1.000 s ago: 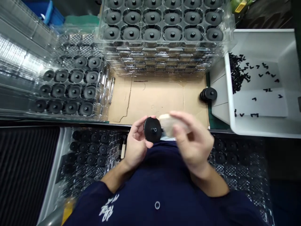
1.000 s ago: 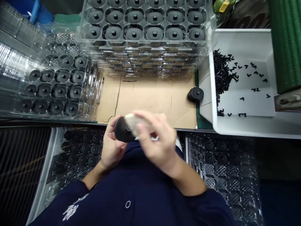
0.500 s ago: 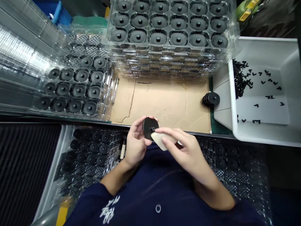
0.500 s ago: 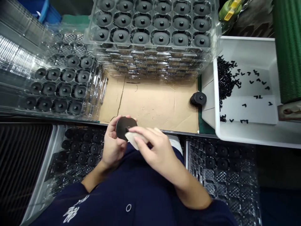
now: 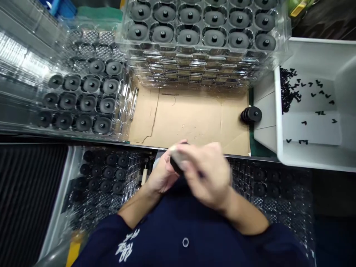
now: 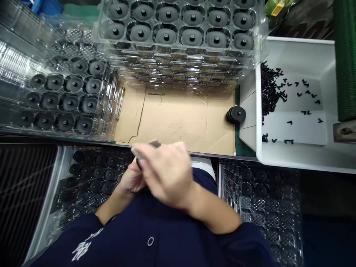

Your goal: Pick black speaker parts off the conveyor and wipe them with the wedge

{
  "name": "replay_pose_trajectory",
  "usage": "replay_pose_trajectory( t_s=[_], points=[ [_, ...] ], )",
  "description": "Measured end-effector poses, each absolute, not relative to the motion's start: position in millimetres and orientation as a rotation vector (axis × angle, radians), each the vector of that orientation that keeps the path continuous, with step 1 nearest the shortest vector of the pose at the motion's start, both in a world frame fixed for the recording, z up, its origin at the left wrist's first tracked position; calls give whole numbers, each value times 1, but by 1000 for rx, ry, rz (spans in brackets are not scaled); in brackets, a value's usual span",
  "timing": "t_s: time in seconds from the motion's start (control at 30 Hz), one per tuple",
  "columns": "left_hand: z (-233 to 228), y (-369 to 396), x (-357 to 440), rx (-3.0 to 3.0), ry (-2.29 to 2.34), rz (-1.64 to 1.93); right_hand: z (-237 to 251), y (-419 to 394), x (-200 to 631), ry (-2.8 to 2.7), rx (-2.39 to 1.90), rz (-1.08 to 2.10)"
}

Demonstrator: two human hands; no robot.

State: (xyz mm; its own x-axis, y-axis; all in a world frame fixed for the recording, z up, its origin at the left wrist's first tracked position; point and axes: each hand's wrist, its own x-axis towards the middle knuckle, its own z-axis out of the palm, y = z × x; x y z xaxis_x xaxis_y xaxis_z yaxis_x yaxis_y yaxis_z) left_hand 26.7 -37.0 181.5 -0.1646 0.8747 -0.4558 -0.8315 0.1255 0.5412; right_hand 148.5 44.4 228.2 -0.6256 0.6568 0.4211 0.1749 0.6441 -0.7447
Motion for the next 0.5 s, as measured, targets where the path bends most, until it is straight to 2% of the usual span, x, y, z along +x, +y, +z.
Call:
replay_pose_trajectory(
  t_s=[0.17,0.3,0.43,0.5],
  points=[
    [176,-42,18,94,967,1613,226,48,131,-2436,-362,914],
    [179,-40,25,132,962,1533,223,52,129,-2334,-488,765],
    [183,-40,21,74,949,1492,217,44,150,-2393,-346,867],
    [183,-40,20,65,959,1457,217,43,162,-2439,-459,862]
  ],
)
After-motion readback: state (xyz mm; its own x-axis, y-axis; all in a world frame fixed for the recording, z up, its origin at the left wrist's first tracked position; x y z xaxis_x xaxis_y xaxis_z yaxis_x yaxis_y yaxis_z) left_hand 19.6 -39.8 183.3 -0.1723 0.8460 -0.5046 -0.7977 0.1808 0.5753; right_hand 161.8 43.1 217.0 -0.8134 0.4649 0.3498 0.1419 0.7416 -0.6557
